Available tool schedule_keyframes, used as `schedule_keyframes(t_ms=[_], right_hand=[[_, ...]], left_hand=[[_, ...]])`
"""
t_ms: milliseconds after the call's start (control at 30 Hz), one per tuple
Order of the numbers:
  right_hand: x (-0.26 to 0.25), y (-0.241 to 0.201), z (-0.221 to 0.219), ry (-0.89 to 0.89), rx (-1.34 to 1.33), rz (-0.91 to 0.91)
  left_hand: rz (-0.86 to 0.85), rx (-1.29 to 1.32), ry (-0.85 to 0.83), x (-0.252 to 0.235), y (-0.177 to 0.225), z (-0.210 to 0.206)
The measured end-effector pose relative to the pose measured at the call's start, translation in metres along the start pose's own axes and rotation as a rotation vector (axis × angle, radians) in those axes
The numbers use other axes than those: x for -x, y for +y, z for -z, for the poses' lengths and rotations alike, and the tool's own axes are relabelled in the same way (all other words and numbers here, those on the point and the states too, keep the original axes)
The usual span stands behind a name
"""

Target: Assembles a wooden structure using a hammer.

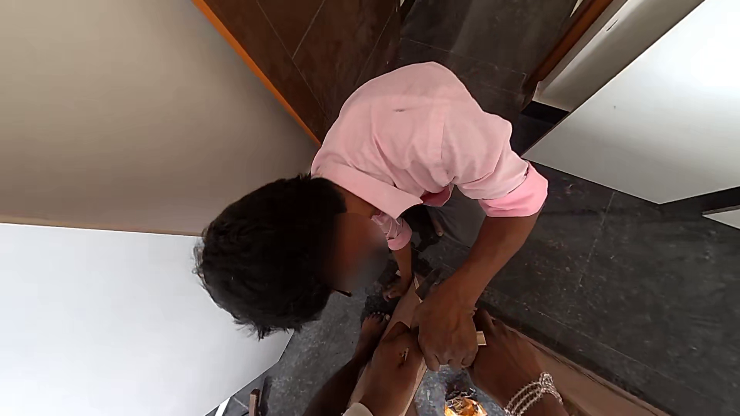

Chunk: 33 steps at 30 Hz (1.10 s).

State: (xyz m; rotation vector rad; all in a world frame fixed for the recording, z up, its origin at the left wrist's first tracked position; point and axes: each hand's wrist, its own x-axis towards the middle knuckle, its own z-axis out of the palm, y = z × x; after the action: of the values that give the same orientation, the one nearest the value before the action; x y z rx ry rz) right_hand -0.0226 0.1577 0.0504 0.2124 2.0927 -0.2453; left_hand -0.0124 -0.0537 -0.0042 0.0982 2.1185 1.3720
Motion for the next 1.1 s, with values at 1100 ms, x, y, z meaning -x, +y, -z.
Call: schedule_keyframes(t_ms=[1100], right_hand=[[0.003,0.002,0.000,0.010,-0.054,-0.011]], left_hand=[[0.143,0.030,-0.035,-0.013,-0.001,0.010]])
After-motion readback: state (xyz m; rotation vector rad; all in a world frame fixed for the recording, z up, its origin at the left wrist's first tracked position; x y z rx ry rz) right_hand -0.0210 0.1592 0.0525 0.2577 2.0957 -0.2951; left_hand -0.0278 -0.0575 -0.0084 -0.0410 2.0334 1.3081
